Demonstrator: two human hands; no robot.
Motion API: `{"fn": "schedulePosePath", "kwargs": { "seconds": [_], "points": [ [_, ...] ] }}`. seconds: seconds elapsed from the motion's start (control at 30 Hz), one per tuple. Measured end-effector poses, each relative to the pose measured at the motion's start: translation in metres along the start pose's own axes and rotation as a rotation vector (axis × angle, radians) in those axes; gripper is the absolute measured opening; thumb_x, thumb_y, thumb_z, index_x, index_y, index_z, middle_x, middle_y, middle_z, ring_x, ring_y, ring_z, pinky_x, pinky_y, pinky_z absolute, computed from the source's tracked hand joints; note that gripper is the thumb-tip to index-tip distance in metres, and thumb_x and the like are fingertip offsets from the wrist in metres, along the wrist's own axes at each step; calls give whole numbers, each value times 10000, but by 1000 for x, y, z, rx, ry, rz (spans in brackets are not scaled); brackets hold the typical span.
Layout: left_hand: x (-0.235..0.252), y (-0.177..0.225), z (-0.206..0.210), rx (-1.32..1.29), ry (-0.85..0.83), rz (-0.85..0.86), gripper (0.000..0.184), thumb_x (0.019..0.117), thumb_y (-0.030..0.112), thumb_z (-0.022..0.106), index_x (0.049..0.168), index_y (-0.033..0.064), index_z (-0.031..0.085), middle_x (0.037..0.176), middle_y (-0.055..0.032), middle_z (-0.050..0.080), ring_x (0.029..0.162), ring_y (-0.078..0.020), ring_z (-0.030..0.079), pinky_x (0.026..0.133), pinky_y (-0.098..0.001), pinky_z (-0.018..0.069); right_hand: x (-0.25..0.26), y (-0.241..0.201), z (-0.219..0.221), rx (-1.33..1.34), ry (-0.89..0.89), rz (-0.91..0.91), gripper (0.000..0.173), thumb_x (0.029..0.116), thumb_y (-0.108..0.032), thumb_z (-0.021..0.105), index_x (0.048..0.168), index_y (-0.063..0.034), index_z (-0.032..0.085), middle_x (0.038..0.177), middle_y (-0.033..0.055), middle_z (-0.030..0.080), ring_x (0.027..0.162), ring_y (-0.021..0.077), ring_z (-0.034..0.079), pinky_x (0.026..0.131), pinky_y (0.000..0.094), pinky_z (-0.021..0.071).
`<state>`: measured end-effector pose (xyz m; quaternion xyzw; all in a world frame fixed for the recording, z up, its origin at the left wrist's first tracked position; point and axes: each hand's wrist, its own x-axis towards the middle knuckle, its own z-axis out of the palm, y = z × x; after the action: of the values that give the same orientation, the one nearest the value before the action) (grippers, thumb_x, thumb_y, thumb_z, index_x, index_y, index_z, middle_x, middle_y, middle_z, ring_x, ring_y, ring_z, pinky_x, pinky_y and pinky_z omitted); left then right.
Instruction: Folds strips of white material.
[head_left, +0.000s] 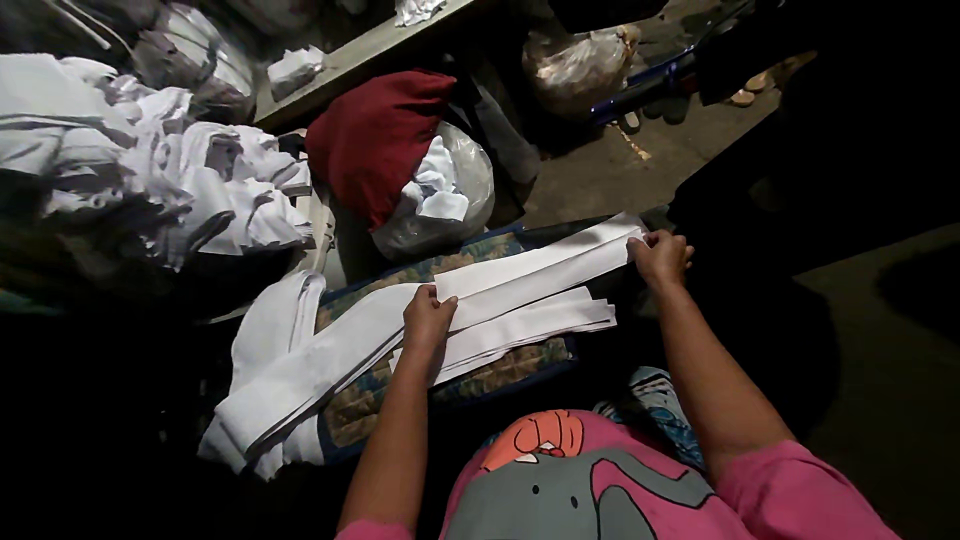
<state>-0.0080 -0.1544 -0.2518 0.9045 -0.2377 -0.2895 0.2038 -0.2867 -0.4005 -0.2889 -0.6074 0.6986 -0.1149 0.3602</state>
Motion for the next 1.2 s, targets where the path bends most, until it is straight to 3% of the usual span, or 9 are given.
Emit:
{"fn": "schedulePosePath", "kwargs": {
  "seconds": [0.27, 0.67, 0.83, 0.93, 1.0, 1.1, 1.2],
  "points": [
    [-3, 10, 6, 18, 55, 33, 371, 981, 182, 686, 1276, -24, 596, 915, -142, 647, 797, -244, 613, 791, -443, 518, 5, 16, 5, 127, 54, 25, 373, 994, -294, 667, 1193, 21, 682, 1324, 319, 547, 1296, 496, 469, 1068, 625, 385],
    [-3, 12, 5, -4, 95, 75, 338, 986, 155, 673, 1262, -28, 601, 930, -161, 669, 807, -256, 631, 799, -465, 520, 7, 22, 1, 145, 39, 24, 389, 960, -298, 708, 1153, 38, 679, 1313, 333, 534, 1292, 504, 457, 1073, 637, 369],
    [-1, 10, 8, -24, 108, 70, 366, 986, 157, 676, 1289, -29, 589, 946, -165, 671, 816, -264, 639, 807, -464, 529, 8, 22, 3, 108, 46, 26, 431, 954, -307, 714, 1198, 44, 658, 1358, 338, 505, 1316, 511, 443, 1059, 649, 386],
    [1, 6, 11, -17, 111, 63, 428, 979, 160, 686, 1335, -42, 561, 979, -189, 681, 849, -287, 653, 831, -481, 533, 1, 20, 4, -36, 121, -112, 484, 951, -269, 708, 1307, 32, 579, 1424, 343, 446, 1357, 542, 398, 1072, 695, 366],
    [3, 3, 14, -21, 111, 61, 446, 971, 162, 696, 1343, -43, 558, 986, -188, 677, 847, -284, 650, 831, -475, 534, -8, 13, 10, -151, 151, -315, 417, 976, -235, 663, 1298, 23, 600, 1385, 339, 496, 1332, 546, 432, 1081, 691, 358],
    [7, 0, 15, -15, 100, 48, 439, 974, 180, 697, 1334, -31, 563, 959, -162, 673, 832, -262, 644, 817, -456, 537, -16, 7, 31, -241, 80, -616, 324, 1014, -261, 618, 1160, 23, 673, 1192, 308, 625, 1200, 524, 550, 1008, 680, 424],
    [6, 2, 13, -12, 83, 58, 438, 969, 168, 705, 1329, -36, 560, 895, -138, 650, 784, -246, 616, 789, -445, 526, -17, 4, 54, -283, 39, -754, 303, 993, -274, 663, 1049, 21, 697, 1016, 261, 662, 1051, 490, 612, 907, 652, 468]
  ]
}}
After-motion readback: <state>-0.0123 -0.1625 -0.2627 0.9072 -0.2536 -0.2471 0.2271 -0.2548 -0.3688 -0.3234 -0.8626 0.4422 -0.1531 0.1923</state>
